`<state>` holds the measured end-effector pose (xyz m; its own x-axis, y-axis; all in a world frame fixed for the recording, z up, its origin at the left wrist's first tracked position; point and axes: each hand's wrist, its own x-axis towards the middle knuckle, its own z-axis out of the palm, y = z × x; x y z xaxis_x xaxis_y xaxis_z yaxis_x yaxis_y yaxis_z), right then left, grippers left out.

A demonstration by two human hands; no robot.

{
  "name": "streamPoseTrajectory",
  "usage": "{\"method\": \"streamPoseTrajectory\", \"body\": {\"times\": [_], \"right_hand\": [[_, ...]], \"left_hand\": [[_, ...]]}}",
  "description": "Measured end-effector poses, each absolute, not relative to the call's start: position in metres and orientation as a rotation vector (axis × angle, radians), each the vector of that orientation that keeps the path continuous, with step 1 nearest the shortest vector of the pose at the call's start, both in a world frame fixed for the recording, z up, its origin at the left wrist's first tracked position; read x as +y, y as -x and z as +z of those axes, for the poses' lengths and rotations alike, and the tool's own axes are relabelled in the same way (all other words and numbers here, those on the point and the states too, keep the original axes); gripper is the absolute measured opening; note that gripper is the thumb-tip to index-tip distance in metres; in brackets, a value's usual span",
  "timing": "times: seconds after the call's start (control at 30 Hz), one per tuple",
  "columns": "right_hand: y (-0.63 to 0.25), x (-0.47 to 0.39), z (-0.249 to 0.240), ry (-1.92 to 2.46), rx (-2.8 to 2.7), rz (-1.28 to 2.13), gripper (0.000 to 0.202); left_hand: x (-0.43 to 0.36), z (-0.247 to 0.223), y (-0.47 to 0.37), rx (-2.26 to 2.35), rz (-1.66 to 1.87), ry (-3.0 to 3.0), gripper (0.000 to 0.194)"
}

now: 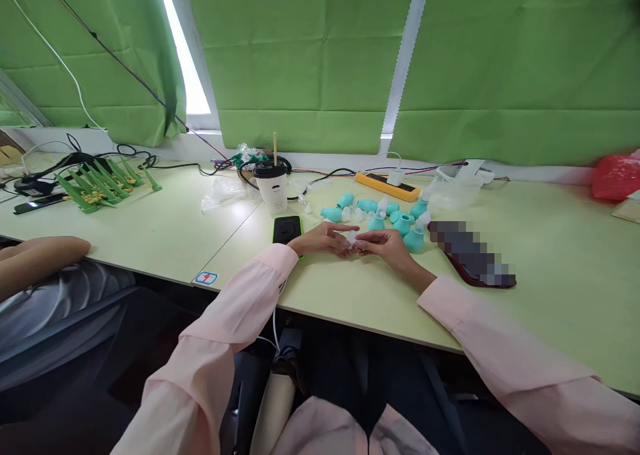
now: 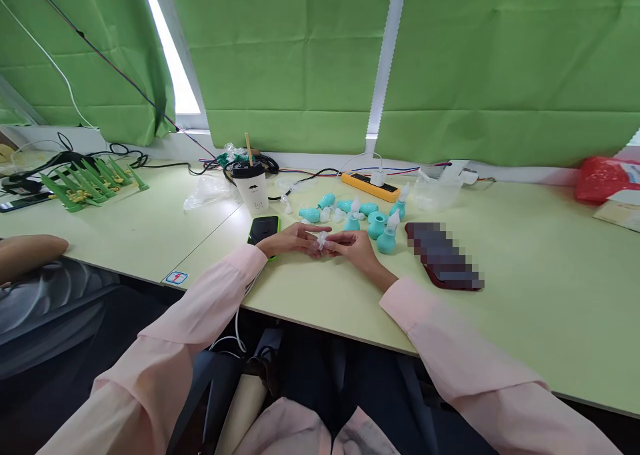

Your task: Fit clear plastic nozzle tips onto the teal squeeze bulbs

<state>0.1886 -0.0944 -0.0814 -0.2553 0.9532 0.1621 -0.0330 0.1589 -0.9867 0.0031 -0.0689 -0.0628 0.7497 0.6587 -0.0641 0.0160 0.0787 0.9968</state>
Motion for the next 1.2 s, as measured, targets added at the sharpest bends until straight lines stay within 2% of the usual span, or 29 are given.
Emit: {"method": "streamPoseTrajectory", "body": {"times": [0.23, 0.63, 0.87, 1.07, 1.2], "right_hand": [[-0.205, -0.111, -0.084, 0.921, -1.363, 1.606, 0.021], [-0.206, -0.125, -0.080, 0.947, -1.151, 1.812, 0.012], [-0.211, -0.121, -0.077, 1.053, -1.239, 1.522, 0.015], [-0.211, -0.122, -0.083, 0.967, -1.533, 1.160, 0.006], [-0.209, -0.127, -0.083, 0.913, -1.681, 0.888, 0.016]], "left_hand": [[-0.082, -0.060, -0.009, 0.520, 0.340, -1.357, 0.063], [-0.093, -0.065, -0.015, 0.528, 0.416, -1.287, 0.053], [-0.088, -0.070, -0.019, 0.567, 0.424, -1.195, 0.049], [-0.089, -0.068, -0.023, 0.613, 0.441, -1.171, 0.049], [-0.091, -0.066, -0.022, 0.648, 0.438, -1.168, 0.048]]}}
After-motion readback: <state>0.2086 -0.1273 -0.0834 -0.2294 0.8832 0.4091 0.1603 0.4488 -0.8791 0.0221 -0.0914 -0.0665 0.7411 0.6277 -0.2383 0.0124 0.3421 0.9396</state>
